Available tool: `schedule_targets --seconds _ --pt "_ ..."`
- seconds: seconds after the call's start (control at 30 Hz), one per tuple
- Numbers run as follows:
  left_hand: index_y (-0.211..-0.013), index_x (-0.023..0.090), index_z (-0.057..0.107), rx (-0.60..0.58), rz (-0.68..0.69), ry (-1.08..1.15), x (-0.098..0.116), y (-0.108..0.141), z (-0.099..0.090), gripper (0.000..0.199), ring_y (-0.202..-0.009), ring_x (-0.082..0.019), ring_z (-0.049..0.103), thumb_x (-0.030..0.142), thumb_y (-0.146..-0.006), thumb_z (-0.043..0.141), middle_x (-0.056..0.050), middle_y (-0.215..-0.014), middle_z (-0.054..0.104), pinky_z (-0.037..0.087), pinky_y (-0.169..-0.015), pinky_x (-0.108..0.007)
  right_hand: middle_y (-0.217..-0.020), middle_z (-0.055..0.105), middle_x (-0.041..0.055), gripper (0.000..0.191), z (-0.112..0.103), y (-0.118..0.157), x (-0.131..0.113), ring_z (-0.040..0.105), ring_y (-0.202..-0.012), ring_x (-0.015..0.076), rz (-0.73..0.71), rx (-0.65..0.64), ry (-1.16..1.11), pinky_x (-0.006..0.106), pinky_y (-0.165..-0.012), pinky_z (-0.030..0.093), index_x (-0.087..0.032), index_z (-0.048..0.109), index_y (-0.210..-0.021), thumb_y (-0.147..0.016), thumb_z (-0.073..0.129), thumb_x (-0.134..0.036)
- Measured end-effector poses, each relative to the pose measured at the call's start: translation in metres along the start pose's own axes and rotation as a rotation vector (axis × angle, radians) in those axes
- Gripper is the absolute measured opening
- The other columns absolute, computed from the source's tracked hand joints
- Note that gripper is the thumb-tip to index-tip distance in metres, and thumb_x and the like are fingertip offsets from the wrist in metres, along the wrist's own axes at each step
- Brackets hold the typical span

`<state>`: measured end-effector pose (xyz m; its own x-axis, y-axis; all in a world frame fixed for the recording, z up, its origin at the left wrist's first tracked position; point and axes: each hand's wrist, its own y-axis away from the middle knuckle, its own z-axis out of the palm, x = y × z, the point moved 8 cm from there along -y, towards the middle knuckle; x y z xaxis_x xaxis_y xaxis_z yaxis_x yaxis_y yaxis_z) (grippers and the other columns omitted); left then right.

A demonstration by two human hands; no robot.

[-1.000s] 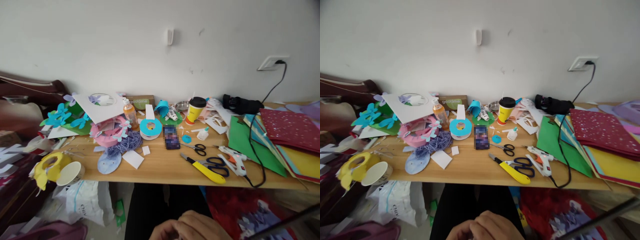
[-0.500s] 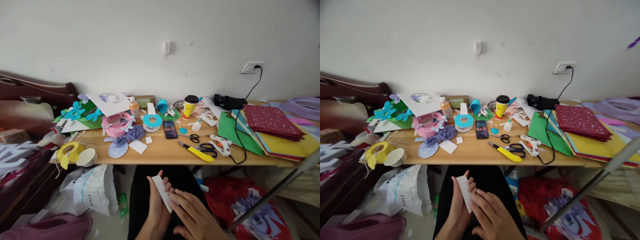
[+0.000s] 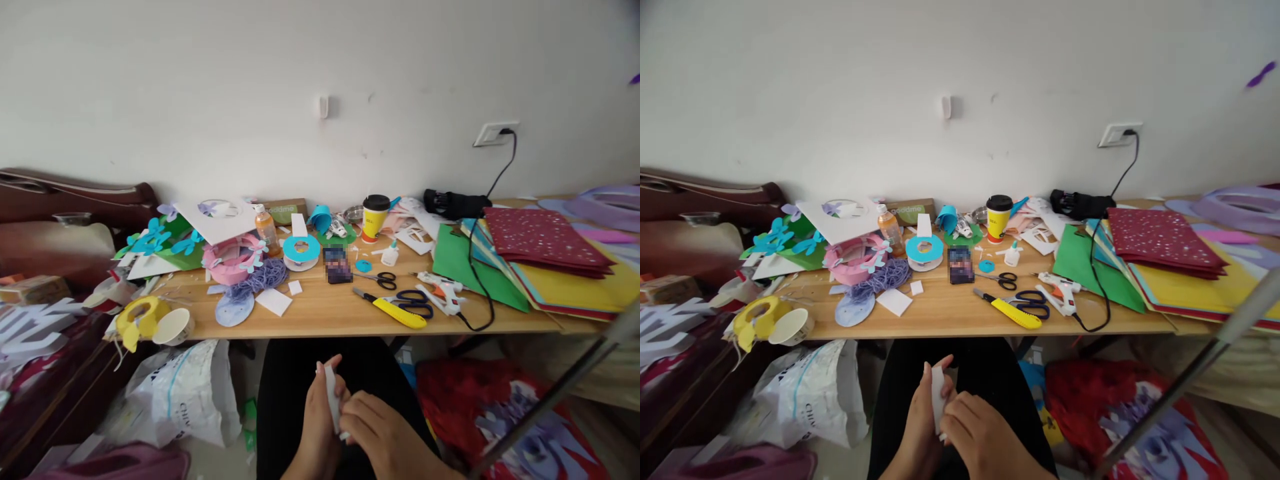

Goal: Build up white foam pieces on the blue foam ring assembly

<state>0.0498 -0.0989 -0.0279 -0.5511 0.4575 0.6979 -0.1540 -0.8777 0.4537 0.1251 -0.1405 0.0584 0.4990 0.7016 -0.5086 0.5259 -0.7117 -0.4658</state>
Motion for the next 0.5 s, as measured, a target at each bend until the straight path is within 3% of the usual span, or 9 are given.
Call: schedule_targets --seconds 0.07,0.1,0.2,0.23,0.3,0.4,0.5 --pt "-0.124 0.014 0.060 0.049 0.030 0.063 0.001 -0.007 0.000 0.072 -0.050 -0.006 0.031 0.073 -0.083 0.056 0.005 -0.066 0.038 0.025 -0.046 -0.021 -0.084 0.062 0.0029 0.025 0.005 0.004 -0.003 0.053 -0.077 0.0162 -0.047 -0.007 0.003 0.028 -0.071 0.044 -0.019 0.053 -0.086 -0.097 0.034 -0.007" --pt "-0.124 0.014 0.060 0.078 0.108 0.073 0.011 -0.011 -0.002 0.070 -0.051 -0.006 0.031 0.071 -0.084 0.058 0.006 -0.066 0.037 0.027 -0.046 -0.020 -0.079 0.061 0.0011 0.027 0.009 0.009 -0.006 0.052 -0.072 0.0145 -0.097 -0.034 -0.007 0.026 -0.069 0.043 -0.020 0.052 -0.083 -0.099 0.033 -0.010" --pt "-0.126 0.017 0.058 0.155 0.472 0.034 0.069 -0.016 -0.012 0.057 -0.055 -0.007 0.035 0.059 -0.087 0.064 0.006 -0.068 0.036 0.032 -0.050 -0.019 -0.072 0.059 -0.0019 0.027 0.015 0.038 -0.003 0.053 -0.065 0.0124 -0.189 -0.079 0.022 0.023 -0.068 0.045 -0.022 0.054 -0.083 -0.100 0.034 -0.015" --pt "-0.127 0.018 0.058 0.140 0.546 0.008 0.088 -0.018 -0.013 0.055 -0.056 -0.007 0.036 0.057 -0.089 0.063 0.005 -0.068 0.038 0.034 -0.051 -0.018 -0.076 0.062 -0.0004 0.025 0.013 0.051 0.011 0.056 -0.069 0.0134 -0.125 -0.079 0.078 0.024 -0.071 0.047 -0.022 0.057 -0.088 -0.099 0.035 -0.015" --pt "-0.130 0.018 0.056 0.053 0.597 -0.027 0.118 -0.023 -0.010 0.056 -0.056 -0.008 0.039 0.059 -0.092 0.056 0.004 -0.070 0.043 0.039 -0.052 -0.020 -0.094 0.068 0.0054 0.027 -0.001 0.085 0.059 0.063 -0.086 0.0185 0.175 -0.070 0.265 0.030 -0.080 0.051 -0.024 0.062 -0.103 -0.093 0.039 -0.016" --pt "-0.139 0.020 0.048 -0.025 0.530 -0.123 0.131 -0.031 -0.007 0.065 -0.057 -0.012 0.047 0.067 -0.094 0.040 -0.001 -0.077 0.053 0.047 -0.052 -0.025 -0.105 0.069 0.0145 0.030 -0.041 0.140 0.124 0.067 -0.093 0.0300 0.611 0.057 0.646 0.042 -0.075 0.055 -0.022 0.068 -0.101 -0.085 0.043 -0.019" --pt "-0.144 0.023 0.043 -0.057 0.512 -0.412 0.122 -0.039 -0.004 0.066 -0.058 -0.014 0.051 0.066 -0.097 0.029 -0.005 -0.087 0.062 0.049 -0.051 -0.027 -0.116 0.067 0.0168 0.030 -0.049 0.149 0.139 0.067 -0.100 0.0338 0.645 0.094 0.652 0.048 -0.080 0.057 -0.020 0.068 -0.108 -0.090 0.048 -0.032"
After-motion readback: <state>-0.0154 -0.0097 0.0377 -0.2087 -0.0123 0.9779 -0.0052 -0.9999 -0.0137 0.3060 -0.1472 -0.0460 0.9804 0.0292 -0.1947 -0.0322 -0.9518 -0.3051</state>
